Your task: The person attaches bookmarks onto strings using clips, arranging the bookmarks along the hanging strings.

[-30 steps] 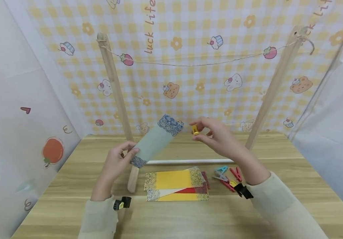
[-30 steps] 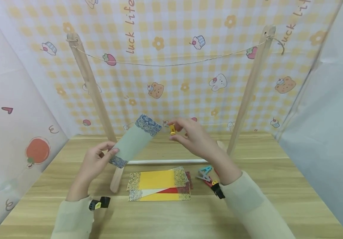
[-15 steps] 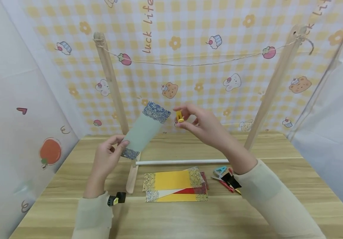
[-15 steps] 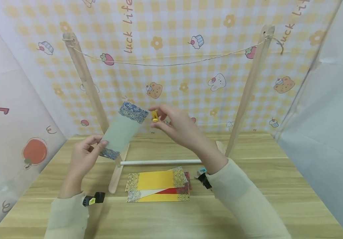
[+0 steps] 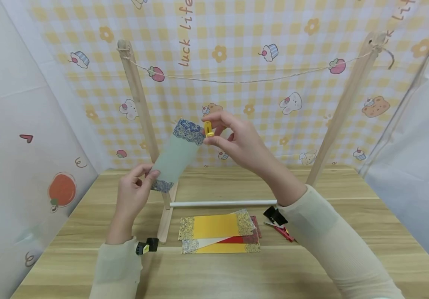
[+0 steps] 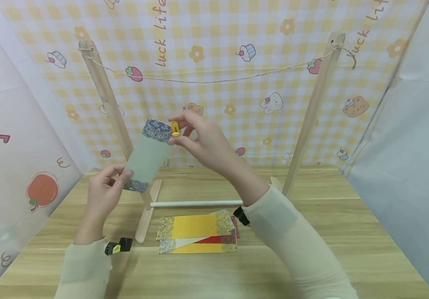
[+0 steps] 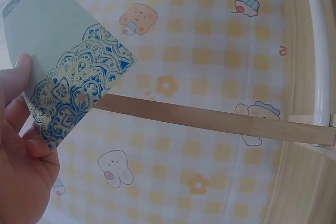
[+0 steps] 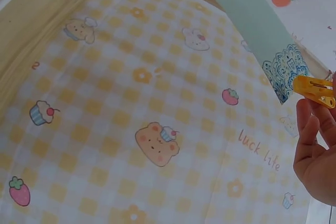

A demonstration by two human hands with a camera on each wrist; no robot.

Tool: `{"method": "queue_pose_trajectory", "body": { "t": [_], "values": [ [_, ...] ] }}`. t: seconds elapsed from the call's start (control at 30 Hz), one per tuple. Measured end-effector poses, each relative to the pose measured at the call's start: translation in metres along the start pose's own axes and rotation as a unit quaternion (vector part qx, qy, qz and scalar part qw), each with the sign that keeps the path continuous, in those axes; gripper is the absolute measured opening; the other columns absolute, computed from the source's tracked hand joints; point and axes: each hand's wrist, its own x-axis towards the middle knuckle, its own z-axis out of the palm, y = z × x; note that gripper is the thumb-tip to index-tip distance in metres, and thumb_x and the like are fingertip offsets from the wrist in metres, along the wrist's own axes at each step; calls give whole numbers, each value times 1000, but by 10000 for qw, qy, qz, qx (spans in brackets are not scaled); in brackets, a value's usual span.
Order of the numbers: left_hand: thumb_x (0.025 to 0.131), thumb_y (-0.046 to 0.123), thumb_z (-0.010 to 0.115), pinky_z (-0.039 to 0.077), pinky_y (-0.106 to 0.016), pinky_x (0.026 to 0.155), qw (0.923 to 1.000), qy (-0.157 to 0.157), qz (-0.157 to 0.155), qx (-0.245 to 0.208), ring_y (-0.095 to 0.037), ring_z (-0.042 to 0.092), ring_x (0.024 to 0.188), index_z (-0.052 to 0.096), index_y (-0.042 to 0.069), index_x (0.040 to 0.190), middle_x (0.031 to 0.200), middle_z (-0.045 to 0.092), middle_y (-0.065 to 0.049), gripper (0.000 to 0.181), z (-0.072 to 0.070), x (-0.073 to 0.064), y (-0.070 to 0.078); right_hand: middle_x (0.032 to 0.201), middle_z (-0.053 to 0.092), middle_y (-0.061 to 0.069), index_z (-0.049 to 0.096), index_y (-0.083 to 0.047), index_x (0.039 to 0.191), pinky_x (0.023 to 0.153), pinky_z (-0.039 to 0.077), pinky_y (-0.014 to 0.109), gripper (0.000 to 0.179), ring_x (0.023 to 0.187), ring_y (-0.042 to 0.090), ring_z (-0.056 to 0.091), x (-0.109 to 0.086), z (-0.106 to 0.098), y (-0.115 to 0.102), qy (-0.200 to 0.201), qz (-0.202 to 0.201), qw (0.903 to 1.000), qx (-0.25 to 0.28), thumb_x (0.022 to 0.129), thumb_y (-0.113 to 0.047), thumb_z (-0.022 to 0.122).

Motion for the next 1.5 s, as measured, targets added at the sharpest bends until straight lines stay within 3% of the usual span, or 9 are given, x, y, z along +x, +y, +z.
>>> {"method": "queue_pose_trajectory", "body": {
  "t": [0.1,0.23,0.4,0.57,0.67,0.93,1.27,1.5],
  "values": [
    [88,-4,69,27,-20,40,9999,121,-102,-44,0,32,45,73,0,95,80,65,15,8,-2,2,0,109,72,9,63,-5,124,58,41,24,38,87,15,63,6,2,-4,34,-23,10000,64,89,-9,74],
    [89,-2,69,31,-16,42,9994,318,-149,-16,3,39,49,72,-3,95,86,60,36,7,-6,7,1,106,72,8,61,-4,125,57,39,25,35,92,16,64,13,5,-7,23,-164,9998,128,91,-9,70],
    [89,-2,69,33,-11,48,9983,576,-106,48,5,42,55,70,-7,94,84,59,36,7,-8,13,3,107,71,8,59,-3,125,65,44,27,33,95,17,62,23,8,-11,4,-253,9991,343,94,-7,67],
    [89,0,69,29,-12,45,9968,789,114,-96,5,33,46,69,-9,93,84,60,36,9,-8,21,2,106,71,9,58,0,123,80,49,26,31,92,17,61,34,12,-18,58,-408,9973,615,93,-3,66],
    [89,-2,69,30,-11,46,9954,917,215,-145,7,39,50,68,-9,91,83,61,35,7,-8,26,1,106,72,10,58,2,120,82,49,26,28,89,16,61,41,14,-22,89,-528,9960,719,93,-1,66],
    [91,0,68,36,-9,53,9931,1123,97,-322,8,47,58,69,-10,94,83,63,33,11,-6,31,1,109,74,11,61,2,109,69,34,22,25,71,14,42,59,18,-30,478,-486,9934,922,87,0,73],
    [91,3,68,39,-9,52,9918,1211,1,-403,7,50,57,67,-13,94,83,64,35,16,-5,37,5,112,72,17,62,5,99,74,48,24,19,69,20,58,72,18,-43,693,-548,9830,1612,85,2,74],
    [91,0,68,39,-8,52,9931,1086,108,-419,9,48,55,65,-15,93,84,63,38,15,-3,40,4,106,74,19,63,4,95,58,43,25,13,59,20,55,82,20,-50,956,-355,9651,2413,85,7,72]
  ]
}}
